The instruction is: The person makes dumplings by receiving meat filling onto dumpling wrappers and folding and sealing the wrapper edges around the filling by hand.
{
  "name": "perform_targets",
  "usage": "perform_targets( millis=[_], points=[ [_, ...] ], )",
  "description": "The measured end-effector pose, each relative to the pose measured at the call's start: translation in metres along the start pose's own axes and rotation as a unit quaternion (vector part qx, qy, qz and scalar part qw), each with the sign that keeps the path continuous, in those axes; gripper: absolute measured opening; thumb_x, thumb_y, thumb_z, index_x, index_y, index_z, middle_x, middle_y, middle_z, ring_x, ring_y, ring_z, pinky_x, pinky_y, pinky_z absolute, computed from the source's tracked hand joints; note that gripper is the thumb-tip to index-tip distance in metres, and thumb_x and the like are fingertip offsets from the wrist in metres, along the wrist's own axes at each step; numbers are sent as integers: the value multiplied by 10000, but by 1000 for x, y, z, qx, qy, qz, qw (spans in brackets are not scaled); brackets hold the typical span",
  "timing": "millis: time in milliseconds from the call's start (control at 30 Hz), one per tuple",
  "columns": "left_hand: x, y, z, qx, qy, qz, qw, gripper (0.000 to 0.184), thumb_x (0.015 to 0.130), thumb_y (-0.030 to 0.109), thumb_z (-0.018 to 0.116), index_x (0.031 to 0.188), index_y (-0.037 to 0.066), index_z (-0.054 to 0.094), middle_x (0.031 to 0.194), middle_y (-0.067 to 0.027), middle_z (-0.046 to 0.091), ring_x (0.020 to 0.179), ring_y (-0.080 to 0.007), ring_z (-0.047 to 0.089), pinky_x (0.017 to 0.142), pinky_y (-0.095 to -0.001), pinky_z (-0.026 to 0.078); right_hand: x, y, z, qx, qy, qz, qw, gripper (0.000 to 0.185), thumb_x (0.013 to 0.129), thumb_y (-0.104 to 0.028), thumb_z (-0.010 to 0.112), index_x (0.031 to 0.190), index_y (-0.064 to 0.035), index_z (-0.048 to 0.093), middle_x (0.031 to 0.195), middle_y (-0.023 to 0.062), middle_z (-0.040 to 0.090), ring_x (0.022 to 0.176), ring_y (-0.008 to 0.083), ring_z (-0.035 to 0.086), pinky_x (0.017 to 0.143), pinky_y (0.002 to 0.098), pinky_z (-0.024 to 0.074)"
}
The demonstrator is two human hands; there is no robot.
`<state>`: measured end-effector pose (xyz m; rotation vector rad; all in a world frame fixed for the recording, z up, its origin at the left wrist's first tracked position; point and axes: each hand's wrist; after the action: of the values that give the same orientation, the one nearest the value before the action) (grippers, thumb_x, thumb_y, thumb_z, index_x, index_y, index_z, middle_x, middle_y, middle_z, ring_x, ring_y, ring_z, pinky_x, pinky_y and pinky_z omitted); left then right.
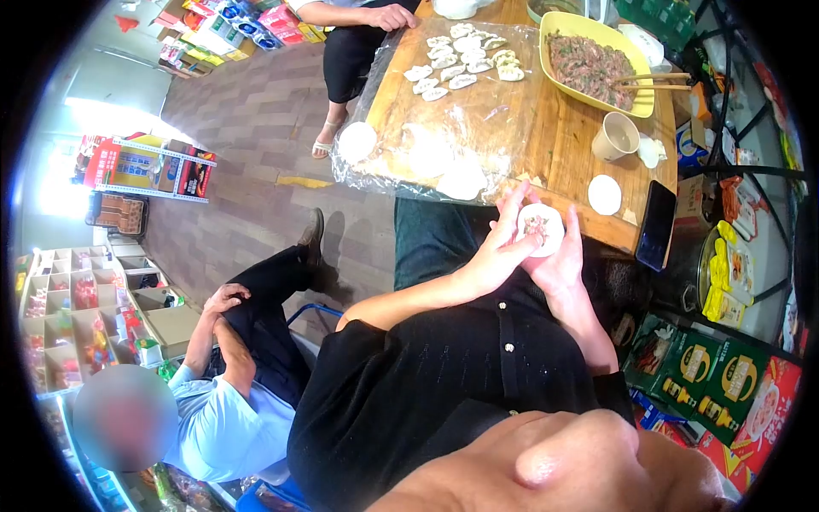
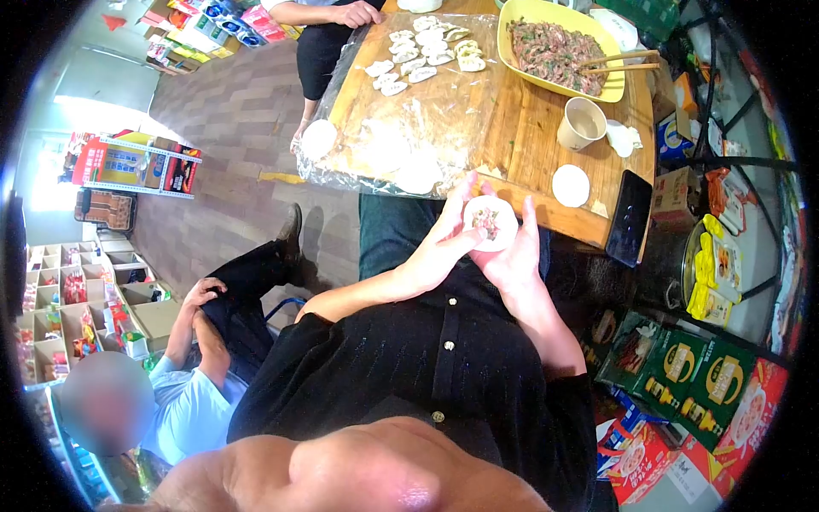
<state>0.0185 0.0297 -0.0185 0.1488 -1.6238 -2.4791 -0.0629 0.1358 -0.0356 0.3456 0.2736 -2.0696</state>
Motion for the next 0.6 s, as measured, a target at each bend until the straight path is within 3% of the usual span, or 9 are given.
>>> perform_targets(
  millis=[167,267,300,333,367,400,500,533,600],
  points=[
    [1,3,-1,-1,4,-31,1000,803,903,-3,533,1552,47,62,1548,-90,187,1412,-190,241,1155,-330,217,1,2,0,12,-18,2,1000,748,979,-594,268,1470,-32,319,1528,210,315,1430,371,270,1173,553,188],
    [2,5,-2,67,-1,24,997,819,866,0,509,1538,-10,41,1588,-128,137,1447,-205,189,1173,-335,174,-1,2,-4,4,-19,-15,1000,745,981,-588,272,1463,-23,338,1531,216,310,1429,377,270,1177,518,200],
    [2,8,-1,59,-3,26,998,815,865,-6,500,1536,-17,38,1592,-137,126,1449,-209,186,1174,-337,172,-4,3,1,28,2,-20,999,724,985,-570,303,1448,-17,362,1513,222,339,1417,370,296,1173,494,220],
    [1,9,0,49,-4,28,998,810,864,-12,491,1533,-24,35,1597,-146,116,1452,-213,184,1175,-338,171,-8,4,4,27,-25,-14,999,724,981,-587,332,1421,-14,384,1370,173,511,1279,289,481,1112,441,335],
    [2,14,2,62,-4,35,997,815,868,-11,496,1536,-17,29,1596,-151,111,1457,-219,175,1177,-342,166,-9,3,0,54,-78,-2,996,733,982,-586,333,1425,-4,373,1380,177,500,1285,288,473,1120,436,324],
    [2,14,3,70,5,52,996,816,866,-14,498,1540,-3,38,1556,-175,211,1429,-244,250,1168,-362,202,-10,3,-1,79,-134,10,988,741,983,-585,335,1428,7,363,1390,180,490,1292,287,466,1129,430,312],
    [7,6,-5,112,12,113,987,804,861,21,540,1523,-25,86,1355,-193,434,1272,-279,433,1100,-371,311,-15,4,12,48,-101,-7,994,761,982,-581,346,1424,38,352,1412,182,468,1308,287,450,1144,425,293],
    [8,5,-8,111,10,110,988,804,861,21,540,1523,-25,86,1355,-193,434,1272,-279,433,1100,-371,311,-16,4,14,27,-78,-13,996,767,981,-580,351,1422,47,349,1414,184,465,1311,288,447,1146,426,291],
    [10,7,-19,290,36,164,942,786,837,11,552,1512,-30,150,1350,-209,442,1265,-307,437,1092,-393,323,-15,1,14,45,-84,-11,995,759,982,-567,363,1423,51,346,1407,194,471,1317,294,440,1149,430,289]
  ],
)
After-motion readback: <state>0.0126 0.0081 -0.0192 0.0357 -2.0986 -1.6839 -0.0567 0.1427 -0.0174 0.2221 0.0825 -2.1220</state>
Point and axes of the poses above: each hand's wrist, its own x-axis towards the middle knuckle, its own z-axis out of the palm, y = z × x
